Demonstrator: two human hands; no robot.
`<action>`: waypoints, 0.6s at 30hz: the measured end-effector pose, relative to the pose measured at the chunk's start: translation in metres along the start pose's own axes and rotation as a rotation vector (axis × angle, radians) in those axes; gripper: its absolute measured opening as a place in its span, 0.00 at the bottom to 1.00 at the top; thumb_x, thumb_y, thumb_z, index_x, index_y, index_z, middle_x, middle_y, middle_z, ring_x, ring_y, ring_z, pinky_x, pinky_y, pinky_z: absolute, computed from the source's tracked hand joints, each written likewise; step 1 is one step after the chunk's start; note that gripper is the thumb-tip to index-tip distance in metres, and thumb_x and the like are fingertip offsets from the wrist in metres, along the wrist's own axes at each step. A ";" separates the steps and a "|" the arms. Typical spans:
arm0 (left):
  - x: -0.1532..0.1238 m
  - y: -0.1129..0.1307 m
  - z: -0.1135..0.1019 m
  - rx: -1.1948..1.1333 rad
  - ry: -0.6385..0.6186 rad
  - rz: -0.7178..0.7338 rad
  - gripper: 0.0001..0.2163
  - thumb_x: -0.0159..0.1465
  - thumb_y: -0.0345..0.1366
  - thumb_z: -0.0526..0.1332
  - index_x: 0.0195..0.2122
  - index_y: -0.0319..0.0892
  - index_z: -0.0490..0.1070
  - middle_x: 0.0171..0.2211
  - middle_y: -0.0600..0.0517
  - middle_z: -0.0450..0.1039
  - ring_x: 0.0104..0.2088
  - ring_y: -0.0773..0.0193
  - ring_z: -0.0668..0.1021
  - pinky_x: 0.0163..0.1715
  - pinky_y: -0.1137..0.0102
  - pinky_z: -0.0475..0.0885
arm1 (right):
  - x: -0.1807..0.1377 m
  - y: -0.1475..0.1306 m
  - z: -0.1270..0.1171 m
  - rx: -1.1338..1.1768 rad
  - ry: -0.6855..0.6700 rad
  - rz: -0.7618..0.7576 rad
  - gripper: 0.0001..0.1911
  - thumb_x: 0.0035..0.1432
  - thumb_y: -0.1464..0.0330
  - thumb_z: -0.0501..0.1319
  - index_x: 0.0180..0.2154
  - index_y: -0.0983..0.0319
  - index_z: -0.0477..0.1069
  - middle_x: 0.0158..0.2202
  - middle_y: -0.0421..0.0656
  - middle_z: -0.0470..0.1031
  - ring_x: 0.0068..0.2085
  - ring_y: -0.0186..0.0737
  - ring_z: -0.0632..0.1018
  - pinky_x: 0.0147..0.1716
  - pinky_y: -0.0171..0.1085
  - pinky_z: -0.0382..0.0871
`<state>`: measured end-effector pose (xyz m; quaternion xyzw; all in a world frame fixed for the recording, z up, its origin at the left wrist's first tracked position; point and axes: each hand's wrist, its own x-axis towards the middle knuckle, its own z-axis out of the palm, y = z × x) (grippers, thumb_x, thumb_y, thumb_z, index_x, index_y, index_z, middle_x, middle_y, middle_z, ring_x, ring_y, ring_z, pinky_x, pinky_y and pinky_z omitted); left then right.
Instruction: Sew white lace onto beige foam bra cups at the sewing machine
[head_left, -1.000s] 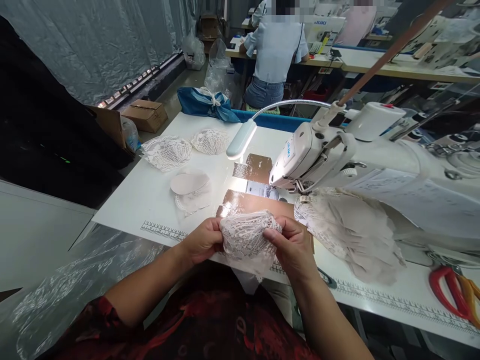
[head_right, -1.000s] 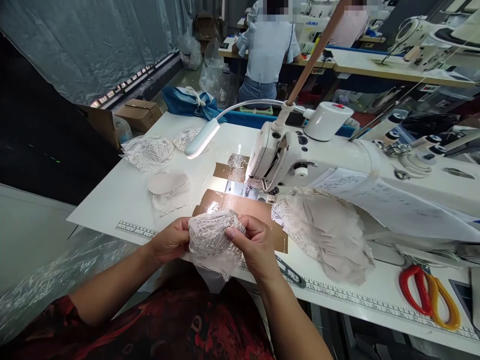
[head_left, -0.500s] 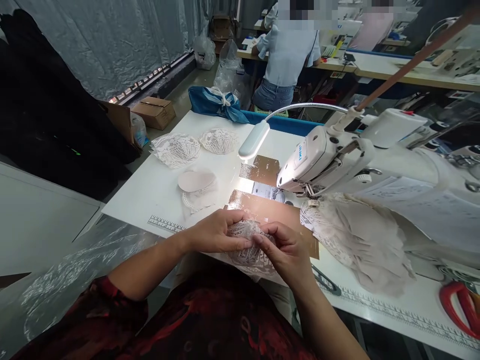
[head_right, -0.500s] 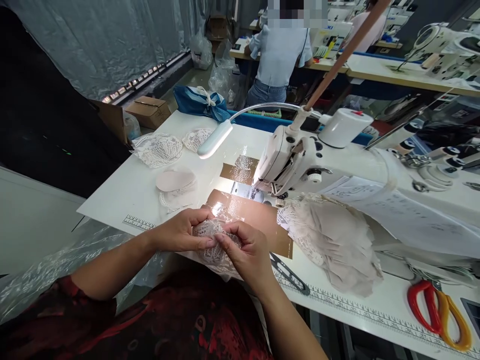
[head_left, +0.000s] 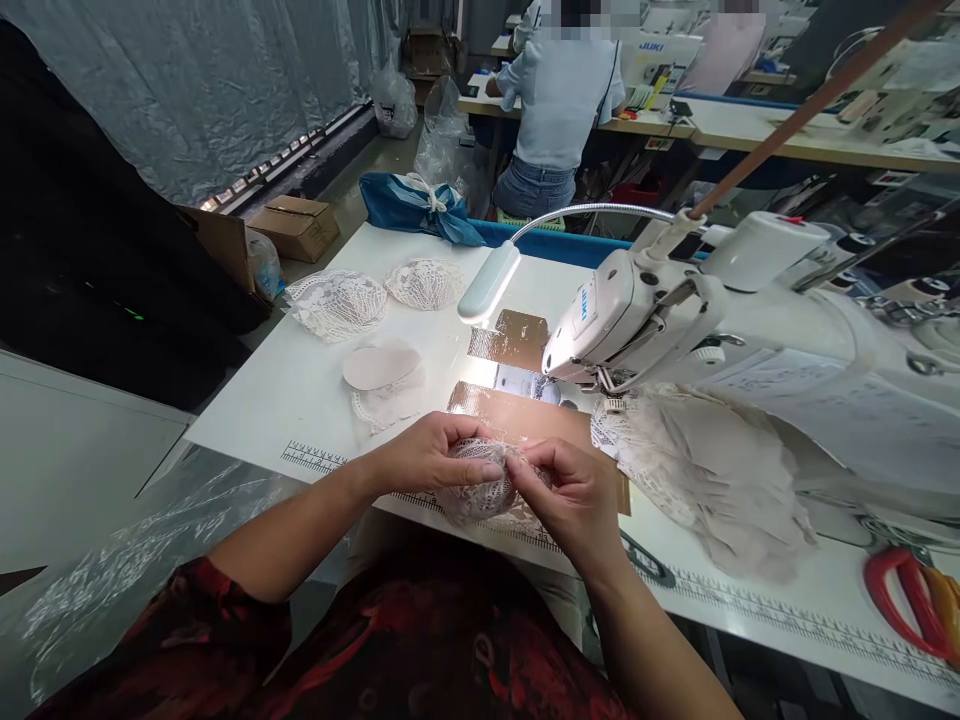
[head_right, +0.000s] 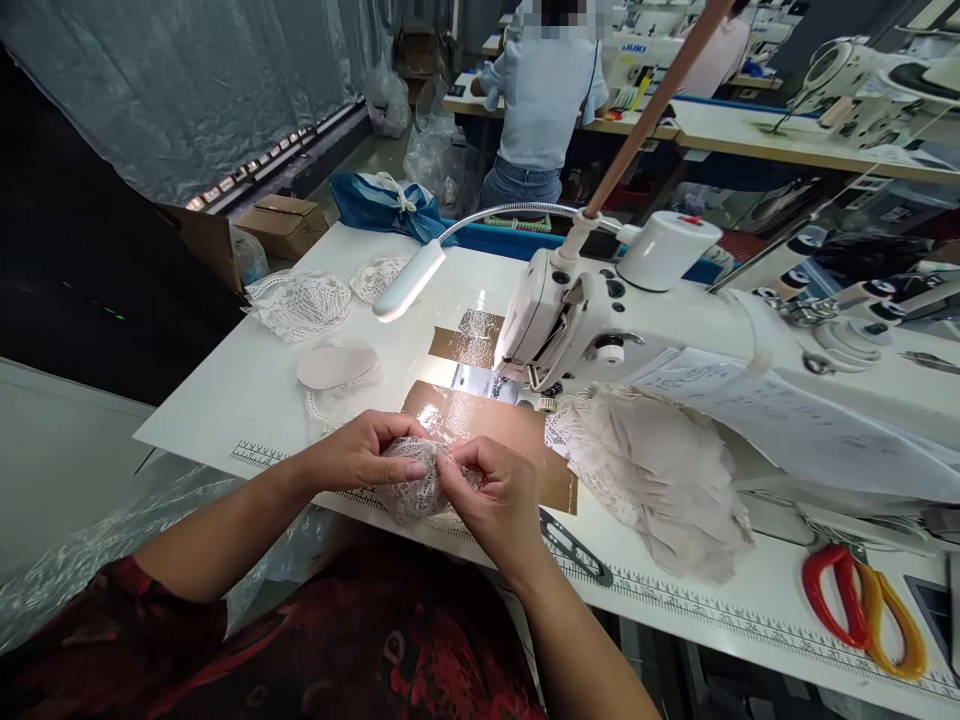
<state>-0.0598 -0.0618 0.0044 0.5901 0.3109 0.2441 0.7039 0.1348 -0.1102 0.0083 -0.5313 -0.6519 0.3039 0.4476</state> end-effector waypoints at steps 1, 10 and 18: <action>0.002 0.000 0.000 -0.006 -0.008 -0.007 0.13 0.57 0.42 0.67 0.38 0.38 0.74 0.31 0.52 0.72 0.31 0.67 0.73 0.31 0.75 0.68 | 0.000 0.000 -0.001 -0.004 0.005 0.001 0.10 0.55 0.66 0.64 0.23 0.59 0.71 0.24 0.40 0.77 0.25 0.35 0.75 0.24 0.33 0.67; 0.010 0.000 0.002 -0.123 -0.006 -0.068 0.13 0.58 0.43 0.66 0.31 0.35 0.73 0.25 0.53 0.70 0.26 0.70 0.71 0.28 0.75 0.66 | 0.001 0.008 -0.006 0.087 -0.007 0.107 0.10 0.54 0.64 0.64 0.24 0.59 0.72 0.26 0.41 0.77 0.28 0.37 0.76 0.27 0.35 0.68; 0.021 -0.005 0.019 -0.503 0.223 -0.122 0.16 0.51 0.42 0.71 0.26 0.36 0.66 0.20 0.55 0.67 0.19 0.72 0.69 0.21 0.76 0.64 | 0.011 0.021 -0.010 0.520 -0.143 0.494 0.15 0.49 0.57 0.67 0.28 0.61 0.70 0.22 0.36 0.69 0.22 0.31 0.68 0.22 0.32 0.63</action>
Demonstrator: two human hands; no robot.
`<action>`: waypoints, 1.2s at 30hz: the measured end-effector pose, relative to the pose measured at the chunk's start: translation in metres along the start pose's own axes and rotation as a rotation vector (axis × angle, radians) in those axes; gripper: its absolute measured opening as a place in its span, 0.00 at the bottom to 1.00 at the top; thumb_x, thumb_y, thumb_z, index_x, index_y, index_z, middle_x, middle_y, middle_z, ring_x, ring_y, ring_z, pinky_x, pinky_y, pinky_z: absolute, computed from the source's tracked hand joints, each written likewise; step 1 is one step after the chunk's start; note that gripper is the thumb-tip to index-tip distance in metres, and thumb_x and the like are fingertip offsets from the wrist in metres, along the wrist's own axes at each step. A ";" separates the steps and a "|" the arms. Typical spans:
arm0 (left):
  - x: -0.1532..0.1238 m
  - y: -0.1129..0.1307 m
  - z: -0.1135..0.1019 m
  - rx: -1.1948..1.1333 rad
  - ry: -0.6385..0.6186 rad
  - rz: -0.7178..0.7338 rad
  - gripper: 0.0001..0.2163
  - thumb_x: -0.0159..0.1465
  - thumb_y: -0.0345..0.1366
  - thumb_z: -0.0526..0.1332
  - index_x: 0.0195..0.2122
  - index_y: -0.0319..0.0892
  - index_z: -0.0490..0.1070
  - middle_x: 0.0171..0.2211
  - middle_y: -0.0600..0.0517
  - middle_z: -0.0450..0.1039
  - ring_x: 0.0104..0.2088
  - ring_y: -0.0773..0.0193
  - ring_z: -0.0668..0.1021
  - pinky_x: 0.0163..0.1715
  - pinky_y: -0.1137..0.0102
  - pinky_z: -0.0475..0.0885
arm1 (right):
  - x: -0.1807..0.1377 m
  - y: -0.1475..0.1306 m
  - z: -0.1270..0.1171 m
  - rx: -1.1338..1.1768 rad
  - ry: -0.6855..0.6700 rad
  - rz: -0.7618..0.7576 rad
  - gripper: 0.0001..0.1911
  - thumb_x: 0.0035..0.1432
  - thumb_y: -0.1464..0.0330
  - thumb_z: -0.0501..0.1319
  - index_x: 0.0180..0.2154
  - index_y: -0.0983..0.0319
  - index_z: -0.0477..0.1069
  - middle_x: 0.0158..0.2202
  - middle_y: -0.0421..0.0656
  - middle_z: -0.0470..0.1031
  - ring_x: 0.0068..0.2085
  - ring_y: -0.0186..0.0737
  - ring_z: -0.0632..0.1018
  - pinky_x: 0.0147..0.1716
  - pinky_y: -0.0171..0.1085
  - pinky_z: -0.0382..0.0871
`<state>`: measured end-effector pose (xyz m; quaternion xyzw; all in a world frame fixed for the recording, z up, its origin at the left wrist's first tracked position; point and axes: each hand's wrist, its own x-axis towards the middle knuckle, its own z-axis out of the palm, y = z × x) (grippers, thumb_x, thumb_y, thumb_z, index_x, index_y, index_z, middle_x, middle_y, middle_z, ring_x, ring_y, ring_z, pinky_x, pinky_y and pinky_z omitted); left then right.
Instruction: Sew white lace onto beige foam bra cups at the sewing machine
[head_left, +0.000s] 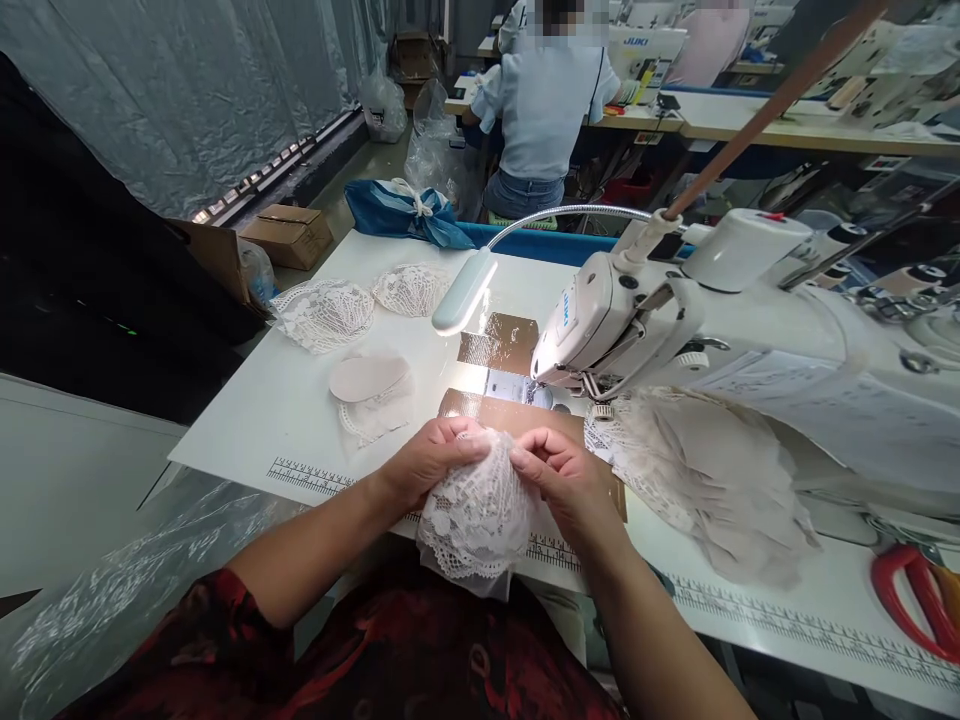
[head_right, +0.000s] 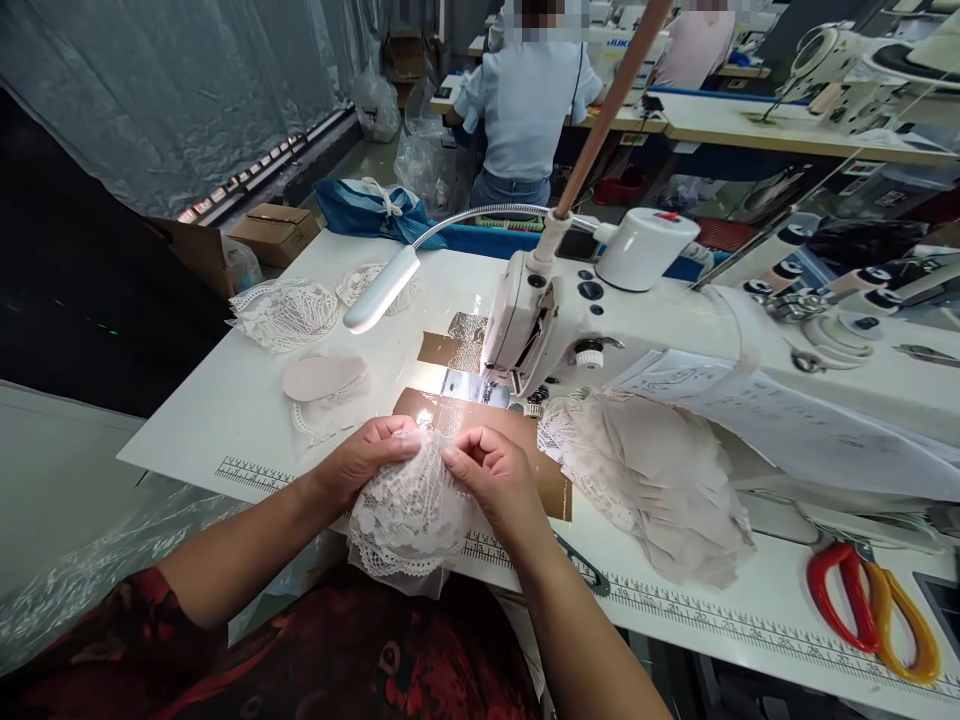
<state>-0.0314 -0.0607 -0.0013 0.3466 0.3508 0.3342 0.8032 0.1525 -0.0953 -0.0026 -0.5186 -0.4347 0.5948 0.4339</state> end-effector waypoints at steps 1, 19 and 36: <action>-0.001 0.005 -0.004 -0.001 0.045 0.032 0.16 0.52 0.42 0.70 0.27 0.36 0.67 0.22 0.53 0.69 0.21 0.70 0.71 0.22 0.75 0.66 | 0.000 -0.001 -0.005 0.001 0.003 0.008 0.15 0.49 0.56 0.67 0.31 0.60 0.71 0.24 0.37 0.71 0.24 0.31 0.69 0.24 0.33 0.65; 0.072 -0.035 0.035 2.172 0.004 0.534 0.14 0.68 0.35 0.53 0.32 0.33 0.73 0.28 0.41 0.73 0.33 0.52 0.74 0.27 0.64 0.67 | 0.032 -0.002 -0.053 -1.060 -0.051 -0.267 0.18 0.62 0.71 0.50 0.47 0.59 0.75 0.47 0.45 0.77 0.43 0.43 0.75 0.43 0.39 0.67; 0.095 -0.008 -0.009 1.853 -0.216 0.904 0.15 0.71 0.35 0.50 0.43 0.35 0.74 0.49 0.42 0.75 0.39 0.60 0.76 0.41 0.64 0.75 | 0.036 0.013 -0.035 -1.600 -0.011 -0.233 0.26 0.61 0.78 0.48 0.57 0.61 0.68 0.47 0.49 0.72 0.41 0.46 0.71 0.38 0.39 0.62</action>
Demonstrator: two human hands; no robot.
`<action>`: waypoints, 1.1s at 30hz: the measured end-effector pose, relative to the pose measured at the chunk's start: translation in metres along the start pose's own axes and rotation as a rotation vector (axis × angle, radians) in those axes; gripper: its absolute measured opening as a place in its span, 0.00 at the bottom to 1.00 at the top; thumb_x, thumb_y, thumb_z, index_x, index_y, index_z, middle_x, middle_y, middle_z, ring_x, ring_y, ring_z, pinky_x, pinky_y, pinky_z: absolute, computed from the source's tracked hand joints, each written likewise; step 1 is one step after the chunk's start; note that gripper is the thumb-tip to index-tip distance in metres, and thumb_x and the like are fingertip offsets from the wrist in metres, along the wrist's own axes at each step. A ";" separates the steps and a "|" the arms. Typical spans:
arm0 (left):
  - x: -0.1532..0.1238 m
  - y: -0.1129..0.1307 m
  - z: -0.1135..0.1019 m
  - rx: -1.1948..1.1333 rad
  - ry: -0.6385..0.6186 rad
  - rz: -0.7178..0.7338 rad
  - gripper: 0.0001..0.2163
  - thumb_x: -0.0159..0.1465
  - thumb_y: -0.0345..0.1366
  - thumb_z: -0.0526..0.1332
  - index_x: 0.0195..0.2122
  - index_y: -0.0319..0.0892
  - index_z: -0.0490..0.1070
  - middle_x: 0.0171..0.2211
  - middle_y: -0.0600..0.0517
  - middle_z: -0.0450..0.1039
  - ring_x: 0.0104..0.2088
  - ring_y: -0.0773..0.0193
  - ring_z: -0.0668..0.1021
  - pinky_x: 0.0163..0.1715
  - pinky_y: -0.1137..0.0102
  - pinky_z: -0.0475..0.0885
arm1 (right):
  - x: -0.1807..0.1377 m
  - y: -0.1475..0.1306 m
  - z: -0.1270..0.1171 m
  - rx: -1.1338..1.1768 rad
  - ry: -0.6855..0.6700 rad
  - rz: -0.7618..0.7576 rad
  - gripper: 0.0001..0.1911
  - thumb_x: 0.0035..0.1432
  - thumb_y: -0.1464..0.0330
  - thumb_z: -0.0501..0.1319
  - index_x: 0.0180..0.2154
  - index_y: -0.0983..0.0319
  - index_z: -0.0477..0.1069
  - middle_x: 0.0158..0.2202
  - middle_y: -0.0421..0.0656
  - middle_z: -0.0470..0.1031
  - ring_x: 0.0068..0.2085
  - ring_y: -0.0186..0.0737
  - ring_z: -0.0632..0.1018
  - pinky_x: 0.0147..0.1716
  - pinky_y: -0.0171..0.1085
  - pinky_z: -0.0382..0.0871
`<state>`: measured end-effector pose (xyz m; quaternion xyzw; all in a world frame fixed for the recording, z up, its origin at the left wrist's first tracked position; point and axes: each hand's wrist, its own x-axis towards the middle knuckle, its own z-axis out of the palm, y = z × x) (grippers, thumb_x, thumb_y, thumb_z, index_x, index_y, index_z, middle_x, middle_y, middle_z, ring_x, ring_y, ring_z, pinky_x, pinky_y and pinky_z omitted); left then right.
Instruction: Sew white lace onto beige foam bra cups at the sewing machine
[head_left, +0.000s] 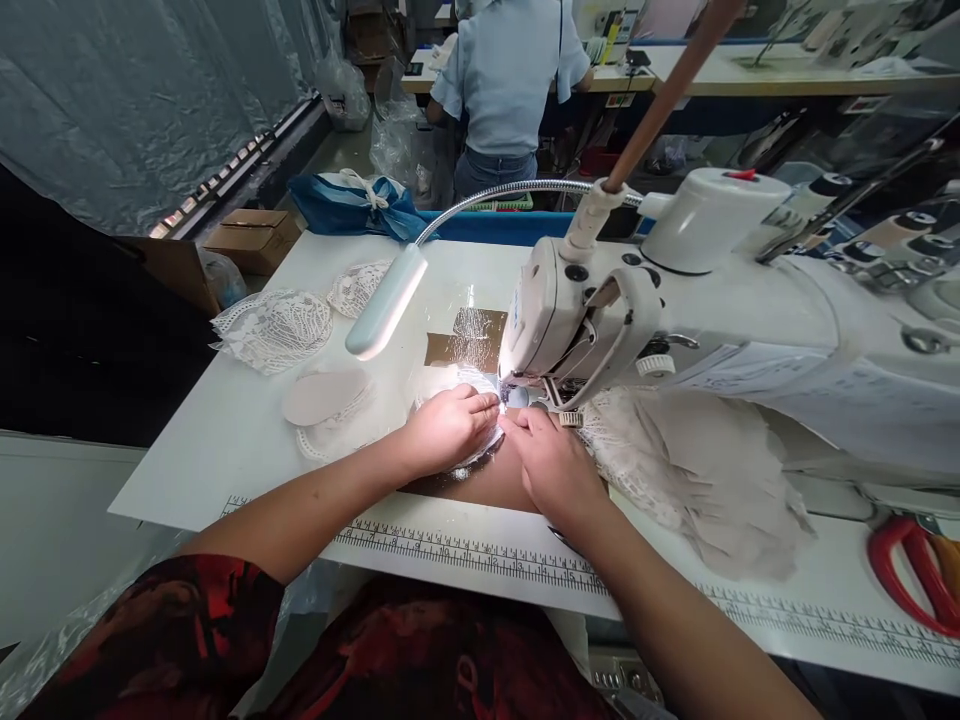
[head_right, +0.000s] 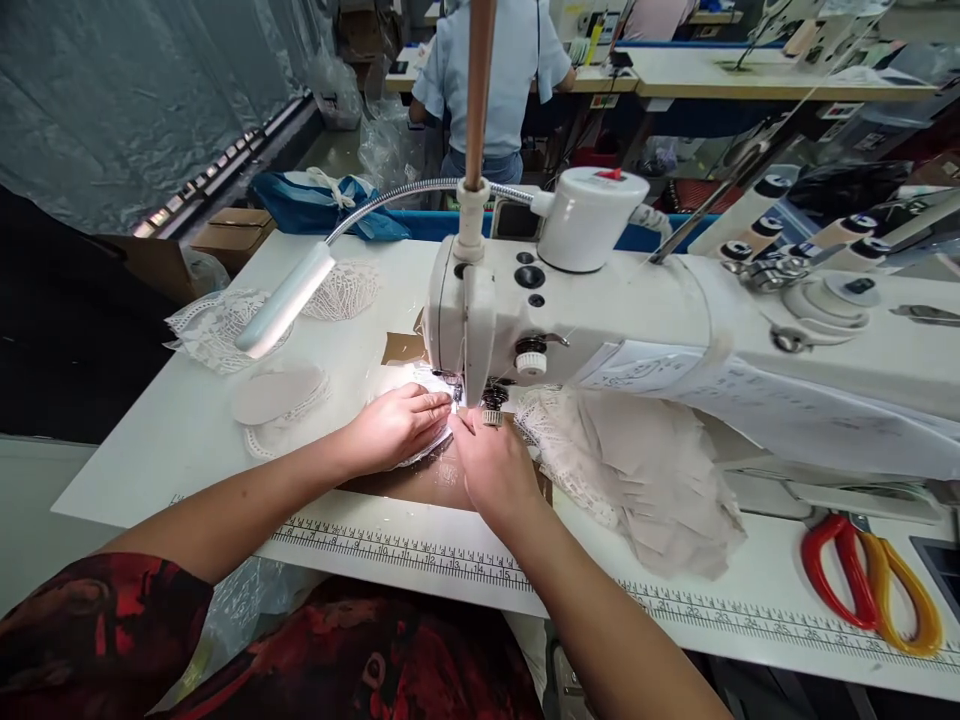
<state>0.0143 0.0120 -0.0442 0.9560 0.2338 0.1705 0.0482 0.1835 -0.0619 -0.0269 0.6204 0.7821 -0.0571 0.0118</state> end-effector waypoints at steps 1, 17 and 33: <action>0.002 -0.004 0.001 0.002 0.019 0.020 0.15 0.71 0.35 0.50 0.43 0.35 0.75 0.48 0.43 0.75 0.38 0.60 0.76 0.40 0.63 0.75 | 0.001 0.000 0.000 -0.001 0.008 0.012 0.25 0.61 0.78 0.48 0.57 0.60 0.68 0.46 0.49 0.73 0.41 0.46 0.71 0.37 0.39 0.62; 0.006 -0.021 0.002 -0.091 0.007 -0.055 0.16 0.69 0.36 0.51 0.52 0.36 0.72 0.52 0.42 0.73 0.43 0.57 0.74 0.43 0.60 0.71 | 0.003 0.003 0.001 0.053 0.086 -0.020 0.27 0.55 0.80 0.49 0.54 0.60 0.69 0.41 0.48 0.72 0.35 0.42 0.68 0.32 0.37 0.58; -0.003 -0.004 -0.025 -0.190 -0.234 -0.308 0.17 0.58 0.27 0.57 0.47 0.45 0.75 0.57 0.52 0.69 0.62 0.46 0.63 0.60 0.41 0.53 | 0.000 0.023 0.003 0.466 0.180 0.034 0.20 0.62 0.70 0.49 0.51 0.60 0.73 0.48 0.46 0.75 0.45 0.43 0.76 0.42 0.38 0.67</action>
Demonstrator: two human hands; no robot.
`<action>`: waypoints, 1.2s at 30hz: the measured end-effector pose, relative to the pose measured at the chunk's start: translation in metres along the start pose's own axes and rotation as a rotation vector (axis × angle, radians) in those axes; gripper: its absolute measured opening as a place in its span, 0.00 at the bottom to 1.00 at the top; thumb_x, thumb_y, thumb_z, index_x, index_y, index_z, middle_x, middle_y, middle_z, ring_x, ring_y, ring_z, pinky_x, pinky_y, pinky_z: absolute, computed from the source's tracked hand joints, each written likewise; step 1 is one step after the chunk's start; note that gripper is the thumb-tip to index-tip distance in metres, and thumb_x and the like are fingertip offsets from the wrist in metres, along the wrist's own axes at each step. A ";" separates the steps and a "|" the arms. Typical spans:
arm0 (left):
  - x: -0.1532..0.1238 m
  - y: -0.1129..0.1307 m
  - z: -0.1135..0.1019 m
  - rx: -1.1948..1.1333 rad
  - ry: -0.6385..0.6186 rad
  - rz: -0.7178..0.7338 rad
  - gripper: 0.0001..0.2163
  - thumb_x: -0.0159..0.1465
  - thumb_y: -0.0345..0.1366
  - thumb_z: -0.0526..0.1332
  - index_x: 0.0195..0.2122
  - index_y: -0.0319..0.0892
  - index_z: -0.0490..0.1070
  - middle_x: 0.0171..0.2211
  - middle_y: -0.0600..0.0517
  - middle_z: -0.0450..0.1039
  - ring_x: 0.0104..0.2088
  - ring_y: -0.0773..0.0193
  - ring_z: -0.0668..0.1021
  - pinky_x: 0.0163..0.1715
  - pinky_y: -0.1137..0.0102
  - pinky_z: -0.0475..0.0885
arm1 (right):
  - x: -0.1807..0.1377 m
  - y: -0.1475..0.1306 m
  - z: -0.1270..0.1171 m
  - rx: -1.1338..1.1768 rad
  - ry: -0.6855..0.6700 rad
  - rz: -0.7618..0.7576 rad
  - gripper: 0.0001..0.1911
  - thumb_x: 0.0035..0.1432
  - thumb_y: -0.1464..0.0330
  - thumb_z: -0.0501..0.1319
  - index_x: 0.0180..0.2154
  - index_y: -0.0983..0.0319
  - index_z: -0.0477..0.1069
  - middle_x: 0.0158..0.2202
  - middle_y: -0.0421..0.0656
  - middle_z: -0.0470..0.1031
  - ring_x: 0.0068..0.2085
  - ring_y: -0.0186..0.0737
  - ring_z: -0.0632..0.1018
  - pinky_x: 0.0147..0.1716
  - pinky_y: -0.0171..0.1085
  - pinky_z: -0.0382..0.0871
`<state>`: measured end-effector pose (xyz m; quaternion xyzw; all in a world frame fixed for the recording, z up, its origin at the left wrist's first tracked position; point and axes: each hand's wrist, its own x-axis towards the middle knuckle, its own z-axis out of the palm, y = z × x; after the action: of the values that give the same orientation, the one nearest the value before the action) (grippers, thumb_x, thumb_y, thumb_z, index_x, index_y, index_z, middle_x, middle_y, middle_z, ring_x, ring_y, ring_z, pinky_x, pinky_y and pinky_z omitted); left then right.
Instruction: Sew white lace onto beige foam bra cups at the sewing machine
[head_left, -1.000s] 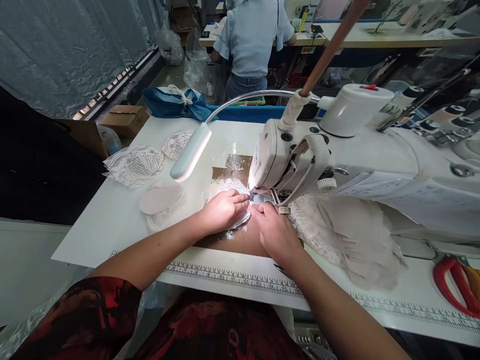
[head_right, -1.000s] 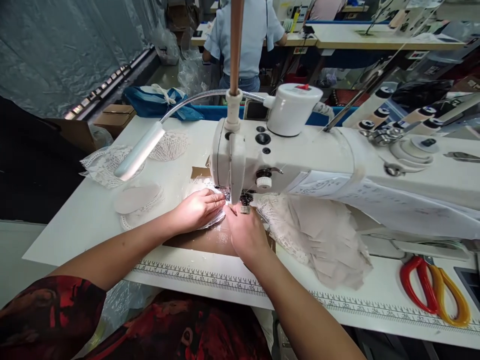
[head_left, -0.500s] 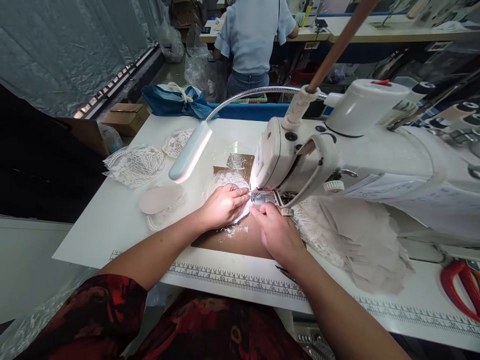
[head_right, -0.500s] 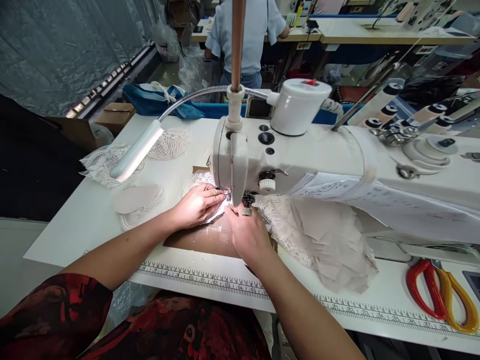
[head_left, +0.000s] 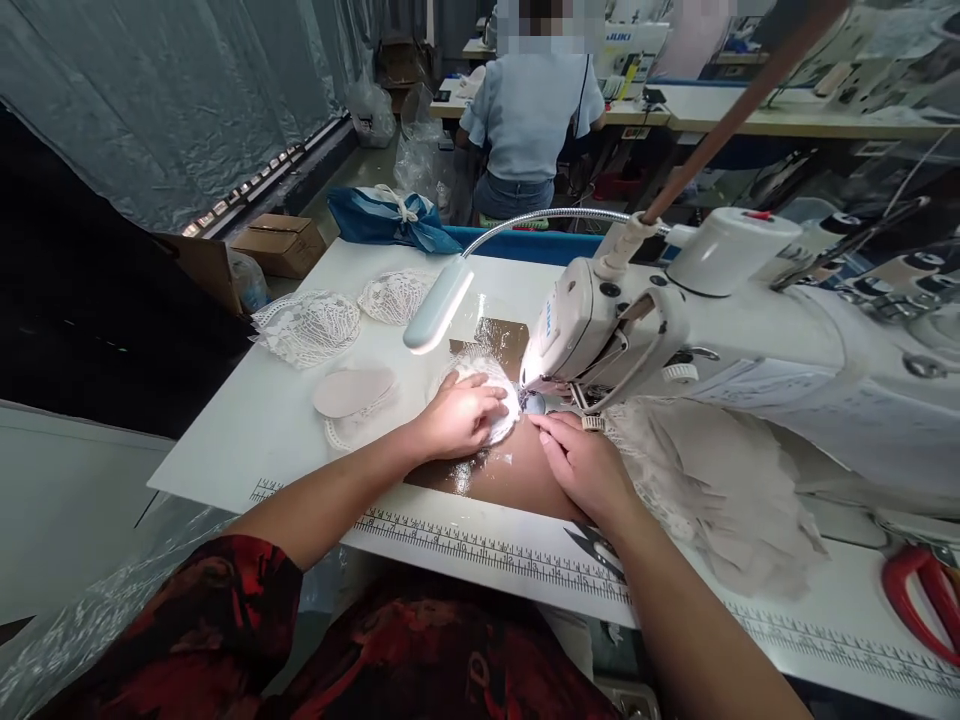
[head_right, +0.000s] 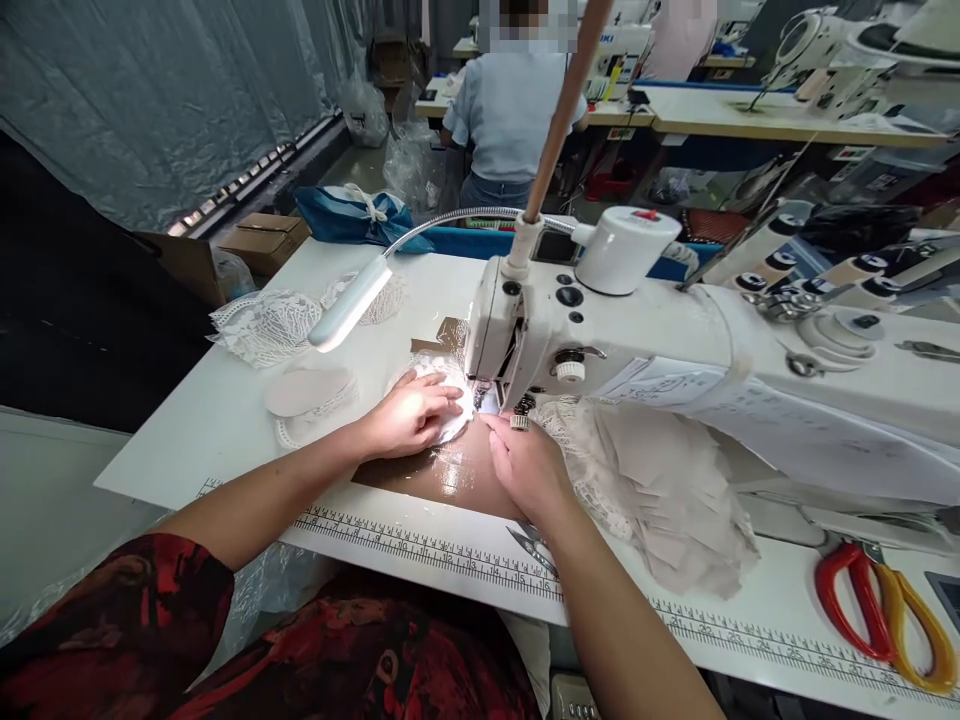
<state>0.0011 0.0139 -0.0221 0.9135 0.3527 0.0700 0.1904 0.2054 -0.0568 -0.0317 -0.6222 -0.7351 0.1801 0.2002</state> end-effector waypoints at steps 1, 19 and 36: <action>-0.005 0.003 -0.003 -0.063 -0.074 0.067 0.17 0.57 0.25 0.57 0.44 0.47 0.76 0.56 0.53 0.71 0.62 0.47 0.64 0.61 0.41 0.51 | 0.000 0.001 -0.001 0.017 0.000 0.010 0.19 0.62 0.69 0.49 0.50 0.59 0.73 0.47 0.45 0.76 0.44 0.43 0.76 0.42 0.38 0.68; -0.013 0.016 0.013 0.151 0.040 0.199 0.19 0.66 0.35 0.54 0.56 0.34 0.67 0.57 0.40 0.68 0.53 0.49 0.72 0.49 0.56 0.72 | -0.003 -0.004 -0.001 -0.385 -0.125 -0.167 0.23 0.60 0.75 0.49 0.53 0.59 0.72 0.38 0.46 0.73 0.37 0.41 0.71 0.35 0.37 0.60; 0.013 -0.017 0.002 0.142 -0.008 0.358 0.22 0.64 0.34 0.54 0.58 0.31 0.66 0.59 0.38 0.65 0.60 0.53 0.68 0.60 0.60 0.65 | 0.002 -0.012 0.006 -0.445 -0.088 -0.064 0.20 0.59 0.73 0.51 0.50 0.58 0.71 0.36 0.46 0.73 0.35 0.42 0.71 0.31 0.39 0.55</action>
<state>0.0010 0.0333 -0.0307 0.9730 0.1880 0.0740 0.1115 0.1919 -0.0564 -0.0303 -0.6188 -0.7842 0.0340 0.0314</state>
